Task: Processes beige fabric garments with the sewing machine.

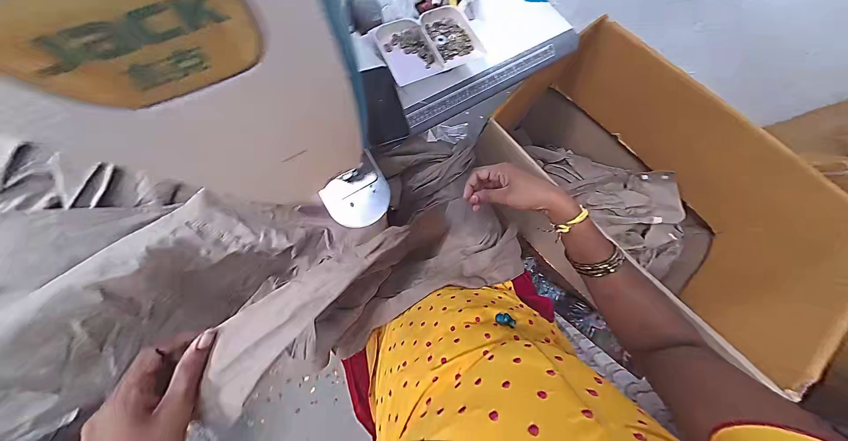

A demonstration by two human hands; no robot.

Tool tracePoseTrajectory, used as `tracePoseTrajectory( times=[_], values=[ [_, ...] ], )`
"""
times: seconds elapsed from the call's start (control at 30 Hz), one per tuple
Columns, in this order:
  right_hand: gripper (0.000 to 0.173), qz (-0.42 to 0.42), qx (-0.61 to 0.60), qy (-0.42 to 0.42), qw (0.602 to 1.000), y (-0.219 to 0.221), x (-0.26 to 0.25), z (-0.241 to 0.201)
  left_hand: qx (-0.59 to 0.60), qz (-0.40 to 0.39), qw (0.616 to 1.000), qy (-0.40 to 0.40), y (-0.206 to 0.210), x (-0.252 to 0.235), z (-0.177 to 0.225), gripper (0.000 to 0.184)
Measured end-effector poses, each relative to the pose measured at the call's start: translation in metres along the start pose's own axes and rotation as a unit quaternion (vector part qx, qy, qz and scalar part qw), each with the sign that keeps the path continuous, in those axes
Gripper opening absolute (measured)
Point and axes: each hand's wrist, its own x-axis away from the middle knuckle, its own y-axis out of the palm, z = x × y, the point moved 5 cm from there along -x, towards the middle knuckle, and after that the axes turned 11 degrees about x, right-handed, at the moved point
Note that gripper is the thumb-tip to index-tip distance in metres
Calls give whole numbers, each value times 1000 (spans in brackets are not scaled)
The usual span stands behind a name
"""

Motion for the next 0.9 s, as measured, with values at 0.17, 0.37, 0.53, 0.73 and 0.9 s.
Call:
tracePoseTrajectory(
  times=[0.17,0.37,0.53,0.73,0.9],
  values=[
    [51,-83,140,4,987,94,-55,-10,-98,85,984,125,53,14,35,31],
    [18,244,321,-111,908,109,-68,-12,27,-2,976,216,199,11,81,30],
    [21,225,332,-221,889,81,-34,-46,42,-6,967,250,205,-8,105,32],
    [28,185,175,-270,928,64,7,-106,255,-58,954,150,157,-3,126,20],
    [26,84,57,-184,978,61,-10,-125,121,34,980,155,106,-24,135,29]
  ],
)
